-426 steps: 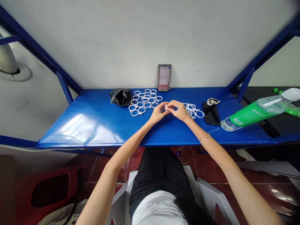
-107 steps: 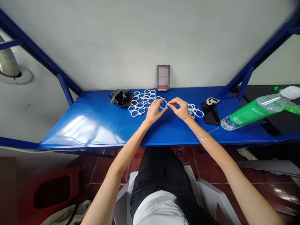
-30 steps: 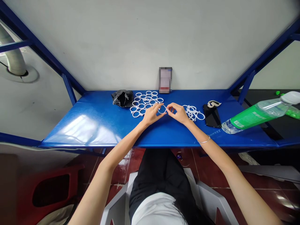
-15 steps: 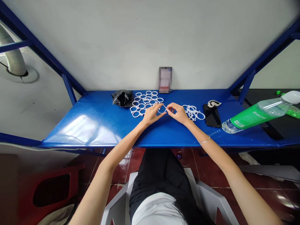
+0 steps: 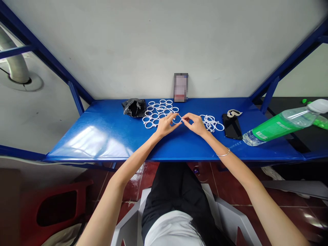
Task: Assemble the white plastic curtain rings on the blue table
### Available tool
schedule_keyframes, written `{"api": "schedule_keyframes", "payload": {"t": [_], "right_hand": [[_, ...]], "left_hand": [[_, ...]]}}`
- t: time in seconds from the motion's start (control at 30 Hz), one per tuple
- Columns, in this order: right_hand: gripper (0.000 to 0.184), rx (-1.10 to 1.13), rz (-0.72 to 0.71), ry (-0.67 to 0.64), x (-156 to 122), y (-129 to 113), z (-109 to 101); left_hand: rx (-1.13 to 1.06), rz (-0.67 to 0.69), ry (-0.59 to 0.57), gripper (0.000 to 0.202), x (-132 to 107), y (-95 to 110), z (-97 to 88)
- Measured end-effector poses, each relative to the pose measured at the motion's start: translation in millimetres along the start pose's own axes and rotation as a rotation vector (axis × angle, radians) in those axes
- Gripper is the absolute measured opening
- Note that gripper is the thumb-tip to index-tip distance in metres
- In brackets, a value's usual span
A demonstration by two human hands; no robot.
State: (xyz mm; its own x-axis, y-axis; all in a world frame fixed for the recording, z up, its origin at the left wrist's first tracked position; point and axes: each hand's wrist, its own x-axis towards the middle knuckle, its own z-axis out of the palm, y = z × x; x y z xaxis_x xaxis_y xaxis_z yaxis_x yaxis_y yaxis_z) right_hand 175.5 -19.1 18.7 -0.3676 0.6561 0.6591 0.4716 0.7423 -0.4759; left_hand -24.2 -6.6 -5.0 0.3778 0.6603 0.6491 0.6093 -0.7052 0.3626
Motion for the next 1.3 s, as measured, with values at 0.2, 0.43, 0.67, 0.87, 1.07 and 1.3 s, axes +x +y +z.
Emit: {"api": "schedule_keyframes", "payload": {"t": [0.2,0.43,0.67,0.87,1.07,1.3], "right_hand": [[0.016,-0.017,-0.048,0.03,-2,3,3],[0.013,-0.014,-0.017,0.057,-2,4,5],[0.016,0.014,0.031,0.044,-1,0,3],[0.016,0.053,0.049,0.061,0,-3,3],[0.017,0.121,0.068,0.022,-1,-5,7],[0.013,0.176,0.036,-0.061,-2,-7,11]], "left_hand": [[-0.011,-0.001,0.013,0.043,0,0,0.4],[0.015,0.051,0.062,0.041,1,-2,0.8],[0.028,-0.016,-0.01,0.042,0,2,-2.0],[-0.057,-0.09,-0.102,0.044,1,5,-2.3],[-0.308,-0.137,-0.182,0.044,0,3,7.0],[-0.51,-0.135,-0.13,0.03,-2,7,17.1]]}}
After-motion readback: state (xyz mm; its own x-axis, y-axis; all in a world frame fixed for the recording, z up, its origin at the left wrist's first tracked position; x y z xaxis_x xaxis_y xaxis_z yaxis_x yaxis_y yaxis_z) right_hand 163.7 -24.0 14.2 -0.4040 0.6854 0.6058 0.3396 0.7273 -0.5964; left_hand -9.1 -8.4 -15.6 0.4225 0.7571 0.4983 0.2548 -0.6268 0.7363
